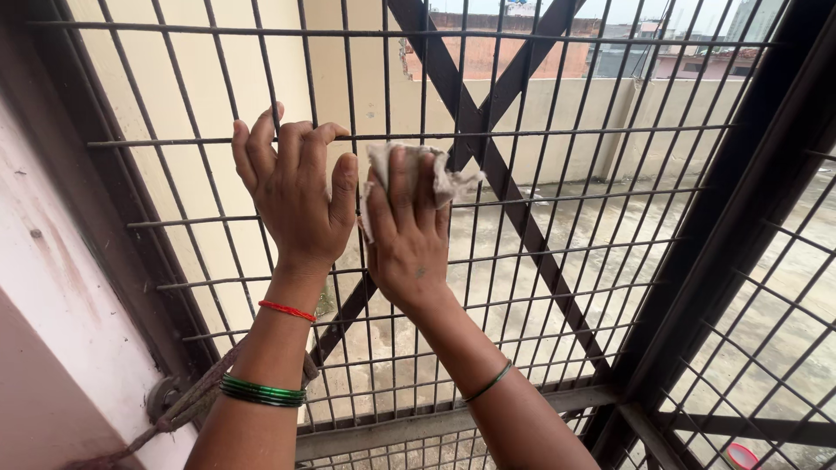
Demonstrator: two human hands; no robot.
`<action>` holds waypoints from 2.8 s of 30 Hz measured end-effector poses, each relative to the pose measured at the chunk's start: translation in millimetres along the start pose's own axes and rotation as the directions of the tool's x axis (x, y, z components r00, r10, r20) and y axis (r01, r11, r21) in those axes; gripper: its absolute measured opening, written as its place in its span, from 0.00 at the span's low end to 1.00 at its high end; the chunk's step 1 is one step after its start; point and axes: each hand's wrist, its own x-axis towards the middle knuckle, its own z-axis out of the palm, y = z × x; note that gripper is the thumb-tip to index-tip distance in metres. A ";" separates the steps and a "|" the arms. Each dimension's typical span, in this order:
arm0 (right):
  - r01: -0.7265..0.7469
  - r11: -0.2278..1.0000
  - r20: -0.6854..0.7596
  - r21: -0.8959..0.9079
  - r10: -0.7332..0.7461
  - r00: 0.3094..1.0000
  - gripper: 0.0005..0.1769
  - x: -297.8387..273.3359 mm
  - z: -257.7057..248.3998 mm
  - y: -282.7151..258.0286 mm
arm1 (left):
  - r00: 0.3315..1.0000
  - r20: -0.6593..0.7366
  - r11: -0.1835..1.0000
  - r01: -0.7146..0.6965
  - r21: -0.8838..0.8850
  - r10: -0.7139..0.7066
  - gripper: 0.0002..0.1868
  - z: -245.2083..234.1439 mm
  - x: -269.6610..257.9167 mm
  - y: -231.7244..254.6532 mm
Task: The person wipes a metal window grille with a white cloth, moving the cloth along the bars and intersections to remove dust or grime. The hands remain in frame throughout, and the cloth is used consistently across the grille surface.
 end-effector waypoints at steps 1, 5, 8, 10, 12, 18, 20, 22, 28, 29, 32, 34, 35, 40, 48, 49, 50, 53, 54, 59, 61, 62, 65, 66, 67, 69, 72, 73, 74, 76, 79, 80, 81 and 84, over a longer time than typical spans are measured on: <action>0.073 0.997 0.108 -0.034 -0.069 0.992 0.26 -6.1 -0.3 -4.9 | 1.000 0.011 1.000 0.006 -0.009 -0.006 0.32 -0.7 -0.7 0.6; 0.082 0.996 0.014 -0.021 -0.082 0.997 0.27 -27.1 -12.9 28.0 | 1.000 0.018 1.000 0.022 -0.010 -0.022 0.31 -1.6 1.3 0.7; -0.218 0.975 -0.080 -0.047 0.214 0.973 0.28 -40.4 -25.9 76.3 | 1.000 -0.015 0.999 0.022 0.031 -0.021 0.31 4.5 1.3 2.8; -0.278 0.960 -0.142 -0.019 0.273 0.951 0.29 -43.6 -25.3 86.9 | 0.999 -0.036 0.998 0.014 0.060 -0.012 0.30 7.9 0.3 2.4; -0.283 0.959 -0.197 0.018 0.281 0.939 0.30 -43.7 -16.2 72.1 | 0.999 -0.049 0.997 0.002 0.079 0.002 0.30 9.6 -0.6 1.3; 0.156 0.981 0.144 0.114 -0.172 0.975 0.25 -57.1 19.8 -41.9 | 0.999 0.024 0.997 -0.043 0.070 0.041 0.29 -2.2 -0.6 -3.8; 0.206 0.950 0.199 0.233 -0.254 0.947 0.26 -61.9 18.2 -46.1 | 0.995 0.079 0.995 -0.073 0.067 0.067 0.29 -9.7 0.8 -7.1; 0.132 0.989 0.043 0.061 -0.134 0.990 0.27 -57.5 10.9 -20.0 | 0.991 0.099 0.993 -0.098 0.063 0.091 0.29 -14.4 3.3 -10.4; -0.332 0.937 -0.257 0.113 0.350 0.901 0.31 -7.7 -15.9 89.9 | 0.994 0.062 0.993 -0.094 0.066 0.090 0.31 -6.9 3.1 -11.2; -0.373 0.911 -0.260 0.176 0.408 0.875 0.30 2.3 -17.4 92.8 | 0.994 0.067 0.994 -0.094 0.063 0.090 0.31 -6.9 2.7 -11.7; -0.430 0.898 -0.197 0.093 0.440 0.876 0.30 32.6 -6.2 57.1 | 0.992 0.079 0.994 -0.101 0.037 0.098 0.31 -10.3 3.3 -13.1; -0.307 0.951 -0.193 0.025 0.306 0.932 0.30 37.2 -4.1 25.3 | 0.991 0.090 0.995 -0.100 0.013 0.098 0.30 -14.8 3.8 -13.8; -0.215 0.972 -0.157 0.100 0.229 0.961 0.30 34.0 -1.8 5.7 | 0.991 0.096 0.995 -0.096 0.000 0.095 0.30 -17.1 4.1 -13.9; 0.212 0.965 -0.019 0.155 -0.211 0.977 0.30 -24.7 -0.1 -33.3 | 0.991 0.115 0.997 -0.069 -0.035 0.072 0.29 -17.6 4.8 -7.1; -0.363 0.925 -0.182 0.114 0.379 0.908 0.30 -59.6 -20.0 88.4 | 0.998 0.036 0.997 -0.045 0.060 0.043 0.31 -5.9 1.1 -1.5; -0.381 0.916 -0.176 0.124 0.399 0.900 0.30 -59.8 -17.2 85.3 | 0.999 0.037 0.998 -0.034 0.058 0.032 0.31 -5.1 -0.2 -0.3; -0.401 0.906 -0.177 0.133 0.420 0.890 0.30 -58.0 -12.7 76.2 | 0.999 0.034 0.998 -0.029 0.054 0.027 0.31 -4.3 0.9 0.5; -0.185 0.977 -0.156 0.106 0.200 0.967 0.29 -56.3 9.0 15.2 | 0.999 0.040 0.999 -0.021 0.028 0.019 0.30 -5.5 2.4 0.2; -0.100 0.991 -0.115 0.085 0.110 0.987 0.28 -58.7 12.8 -3.4 | 0.999 0.043 1.000 -0.019 0.018 0.018 0.30 -6.5 2.5 -0.3; 0.171 0.968 0.171 0.182 -0.202 0.964 0.32 -95.9 7.9 -22.8 | 0.998 0.058 1.000 -0.024 -0.007 0.024 0.29 -5.4 1.4 -1.8; 0.088 0.985 0.081 0.146 -0.100 0.992 0.34 -104.9 8.5 10.6 | 0.999 0.046 1.000 -0.021 0.012 0.020 0.29 -4.4 0.2 -3.2; 0.011 0.992 0.034 0.125 -0.015 0.999 0.32 -110.4 7.2 31.4 | 0.999 0.036 0.999 -0.018 0.027 0.017 0.28 -2.7 -0.4 -3.2; -0.259 0.963 -0.157 0.070 0.267 0.951 0.29 -118.2 -1.2 92.7 | 0.999 0.000 0.997 -0.034 0.075 0.034 0.28 6.3 -0.7 -0.4; -0.311 0.945 -0.178 0.098 0.324 0.929 0.28 -117.7 -0.9 99.4 | 0.999 -0.013 0.994 -0.040 0.099 0.041 0.28 7.3 -1.3 -0.7; -0.361 0.924 -0.198 0.128 0.381 0.903 0.28 -117.5 -1.4 99.5 | 0.999 -0.017 0.995 -0.038 0.092 0.040 0.27 7.8 -1.9 -1.2; -0.365 0.913 -0.207 0.180 0.398 0.894 0.28 -113.1 4.1 75.6 | 0.999 -0.026 0.995 -0.036 0.091 0.039 0.26 6.7 -2.2 -2.9; -0.110 0.969 -0.118 0.221 0.139 0.983 0.29 -108.7 20.4 1.5 | 1.000 -0.004 0.997 -0.019 0.079 0.020 0.26 5.1 -1.5 -2.5; 0.038 0.976 -0.087 0.213 -0.019 0.996 0.29 -109.7 22.9 -16.8 | 1.000 0.010 0.997 -0.020 0.074 0.020 0.26 4.0 -2.2 -2.0; 0.184 0.960 -0.056 0.211 -0.176 0.983 0.29 -109.4 25.3 -30.0 | 0.999 0.024 0.997 -0.023 0.071 0.021 0.26 1.9 -2.3 -2.1; 0.253 0.940 -0.030 0.229 -0.253 0.967 0.29 -101.1 26.9 -28.1 | 0.999 0.045 0.997 -0.032 0.067 0.029 0.26 -1.5 -0.9 -2.8; 0.078 0.985 -0.072 0.151 -0.068 0.995 0.30 -73.8 21.1 21.8 | 0.998 0.043 0.997 -0.040 0.068 0.037 0.27 -1.1 0.5 -3.7; -0.029 0.988 -0.132 0.149 0.049 0.990 0.26 -63.9 14.5 47.1 | 0.999 0.033 0.996 -0.038 0.079 0.035 0.27 0.2 -0.5 -3.7; -0.139 0.986 -0.236 0.088 0.156 0.959 0.26 -53.8 6.2 71.5 | 0.999 0.023 0.995 -0.035 0.089 0.033 0.27 2.0 -1.3 -3.5; -0.422 0.867 -0.309 0.263 0.491 0.815 0.27 -27.8 -14.7 108.3 | 0.999 0.000 0.993 -0.042 0.114 0.043 0.27 6.0 -1.4 -4.2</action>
